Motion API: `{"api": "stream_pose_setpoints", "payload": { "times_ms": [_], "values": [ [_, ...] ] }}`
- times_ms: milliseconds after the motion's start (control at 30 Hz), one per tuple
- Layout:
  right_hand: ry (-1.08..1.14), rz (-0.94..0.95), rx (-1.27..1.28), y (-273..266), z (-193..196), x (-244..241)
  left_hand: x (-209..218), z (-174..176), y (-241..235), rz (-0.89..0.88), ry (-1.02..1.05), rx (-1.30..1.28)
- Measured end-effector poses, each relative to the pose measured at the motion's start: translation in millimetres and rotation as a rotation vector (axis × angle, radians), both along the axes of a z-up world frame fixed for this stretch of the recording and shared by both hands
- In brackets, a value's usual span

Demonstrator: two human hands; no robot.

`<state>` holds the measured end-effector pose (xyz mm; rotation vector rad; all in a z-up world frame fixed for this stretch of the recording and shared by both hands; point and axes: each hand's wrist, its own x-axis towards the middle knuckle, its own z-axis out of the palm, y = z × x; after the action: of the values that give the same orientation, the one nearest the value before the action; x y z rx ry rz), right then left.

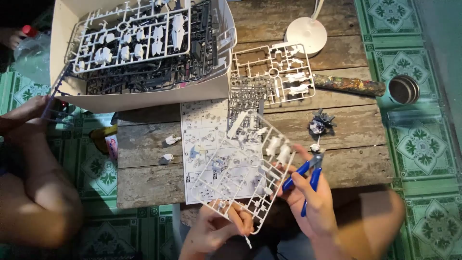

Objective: Cutting plastic model components from a sprue and assembling them following a manual.

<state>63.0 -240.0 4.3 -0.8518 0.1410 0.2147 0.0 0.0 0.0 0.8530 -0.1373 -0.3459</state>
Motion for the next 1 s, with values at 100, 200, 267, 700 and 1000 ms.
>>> {"api": "stream_pose_setpoints", "payload": {
  "times_ms": [100,200,267,700,1000],
  "values": [
    [0.087,-0.203,-0.142,2,-7,-5,0,-3,5,-0.003,0.092,-0.026],
    [0.102,-0.208,-0.1,4,7,-5,8,-5,5,0.084,0.095,0.145],
    [0.096,-0.239,-0.122,5,5,-4,9,-18,5,0.099,0.205,0.152],
    [0.173,-0.467,-0.163,-1,-8,-3,53,25,12,0.124,0.637,0.646],
    [0.215,-0.878,-0.936,-41,38,13,70,57,-2,0.073,0.446,1.134]
  ]
}}
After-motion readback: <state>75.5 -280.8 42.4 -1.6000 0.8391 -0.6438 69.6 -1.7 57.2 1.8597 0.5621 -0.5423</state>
